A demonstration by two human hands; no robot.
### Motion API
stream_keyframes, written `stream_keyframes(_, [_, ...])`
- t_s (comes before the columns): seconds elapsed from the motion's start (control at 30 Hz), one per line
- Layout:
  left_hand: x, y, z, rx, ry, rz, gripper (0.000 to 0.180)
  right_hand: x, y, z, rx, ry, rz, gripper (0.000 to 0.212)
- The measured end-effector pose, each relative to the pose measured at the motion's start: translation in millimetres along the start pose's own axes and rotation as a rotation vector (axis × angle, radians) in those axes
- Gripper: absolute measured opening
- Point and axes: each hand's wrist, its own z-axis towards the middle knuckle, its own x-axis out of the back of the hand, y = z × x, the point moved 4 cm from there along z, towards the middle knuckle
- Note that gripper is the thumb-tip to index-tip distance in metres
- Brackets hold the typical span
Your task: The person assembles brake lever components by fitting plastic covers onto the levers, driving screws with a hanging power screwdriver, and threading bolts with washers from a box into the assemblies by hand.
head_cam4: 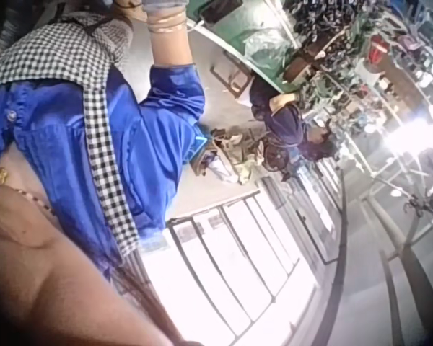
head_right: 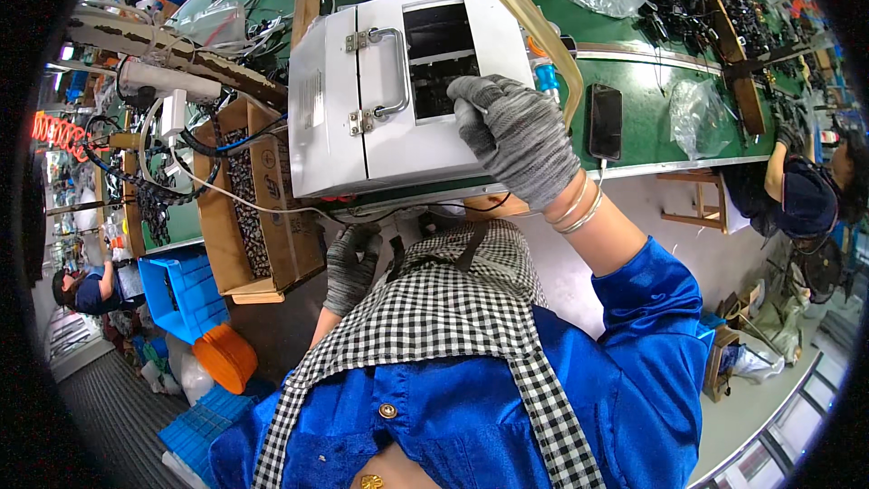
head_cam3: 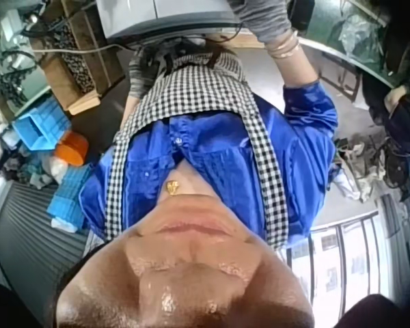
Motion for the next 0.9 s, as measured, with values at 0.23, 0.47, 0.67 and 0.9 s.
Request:
stream_keyframes(0.23, [-8,2,-3,0.041,-0.021,0.017,0.019,24,-9,-9,-0.007,0.053,0.142,0.012])
stream_keyframes(0.47, [-15,-1,-7,0.093,-0.043,0.113,0.020,125,-10,-85,-0.182,0.895,0.624,0.019])
stream_keyframes(0.67, [-11,20,2,0.124,-0.093,-0.025,0.017,167,38,-133,-0.460,1.039,0.355,0.025])
stream_keyframes(0.9, [-22,22,1,0.033,-0.140,-0.009,0.018,42,99,-169,-0.413,0.219,-0.049,0.024])
